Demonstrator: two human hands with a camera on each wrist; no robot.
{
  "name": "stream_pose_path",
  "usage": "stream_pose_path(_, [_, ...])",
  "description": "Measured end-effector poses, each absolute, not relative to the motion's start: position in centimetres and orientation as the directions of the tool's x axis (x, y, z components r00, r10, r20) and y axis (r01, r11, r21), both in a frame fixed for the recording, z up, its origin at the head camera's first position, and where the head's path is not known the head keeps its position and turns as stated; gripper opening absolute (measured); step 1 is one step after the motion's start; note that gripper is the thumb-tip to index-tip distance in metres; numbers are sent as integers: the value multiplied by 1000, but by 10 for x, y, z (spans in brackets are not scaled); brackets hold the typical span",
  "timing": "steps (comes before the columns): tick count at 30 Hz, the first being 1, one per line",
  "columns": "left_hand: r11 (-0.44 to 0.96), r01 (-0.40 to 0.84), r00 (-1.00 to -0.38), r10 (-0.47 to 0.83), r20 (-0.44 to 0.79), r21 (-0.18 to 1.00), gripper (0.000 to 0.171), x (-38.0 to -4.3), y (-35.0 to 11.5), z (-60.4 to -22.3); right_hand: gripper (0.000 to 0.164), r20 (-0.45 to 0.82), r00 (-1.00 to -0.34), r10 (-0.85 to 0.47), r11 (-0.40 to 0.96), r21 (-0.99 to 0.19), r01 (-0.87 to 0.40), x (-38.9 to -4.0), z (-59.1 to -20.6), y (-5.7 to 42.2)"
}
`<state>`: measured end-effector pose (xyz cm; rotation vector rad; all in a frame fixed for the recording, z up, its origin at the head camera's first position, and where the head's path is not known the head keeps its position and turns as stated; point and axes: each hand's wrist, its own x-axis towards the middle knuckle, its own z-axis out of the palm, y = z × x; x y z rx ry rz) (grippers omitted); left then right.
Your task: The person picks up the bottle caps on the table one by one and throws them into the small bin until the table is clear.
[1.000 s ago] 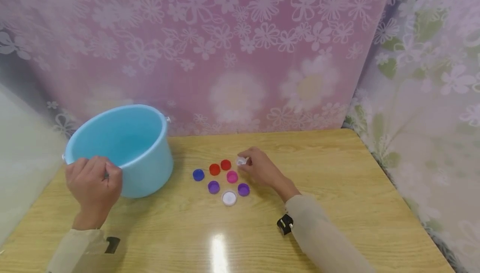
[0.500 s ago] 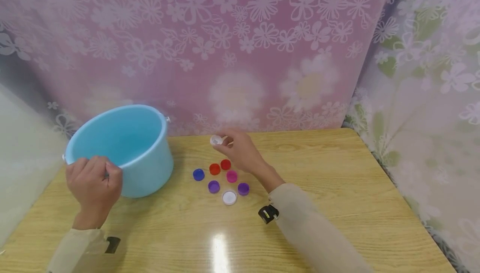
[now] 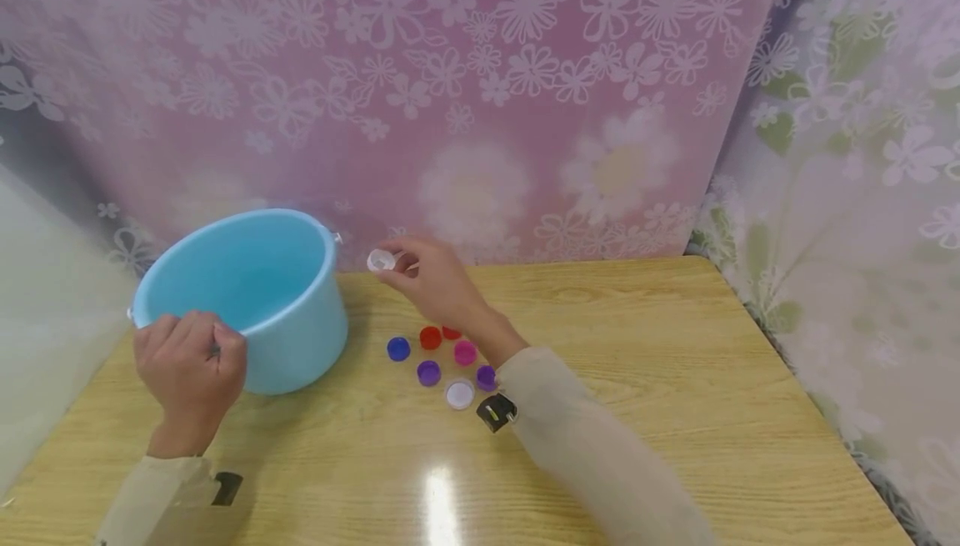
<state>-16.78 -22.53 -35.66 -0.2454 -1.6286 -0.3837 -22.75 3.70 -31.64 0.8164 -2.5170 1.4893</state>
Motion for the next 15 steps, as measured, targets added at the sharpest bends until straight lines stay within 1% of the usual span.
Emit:
stream_pose_path(6, [918,384,-97,-70,993,102,26,-167,-227,-357,35,354,-827,-436,361,-773,-521,-225,-303,20])
stream_pose_path(10, [915,392,-96,-66,993,98,26,-168,-228,-357,36,362,-802,-474,322,-777,-541,-224,-294,9])
stream_pose_path(15, [917,387,-110,-59,992,98,26,-170,-229,-359,38,358,-782,-510,297,-780,-551,-225,-293,-5])
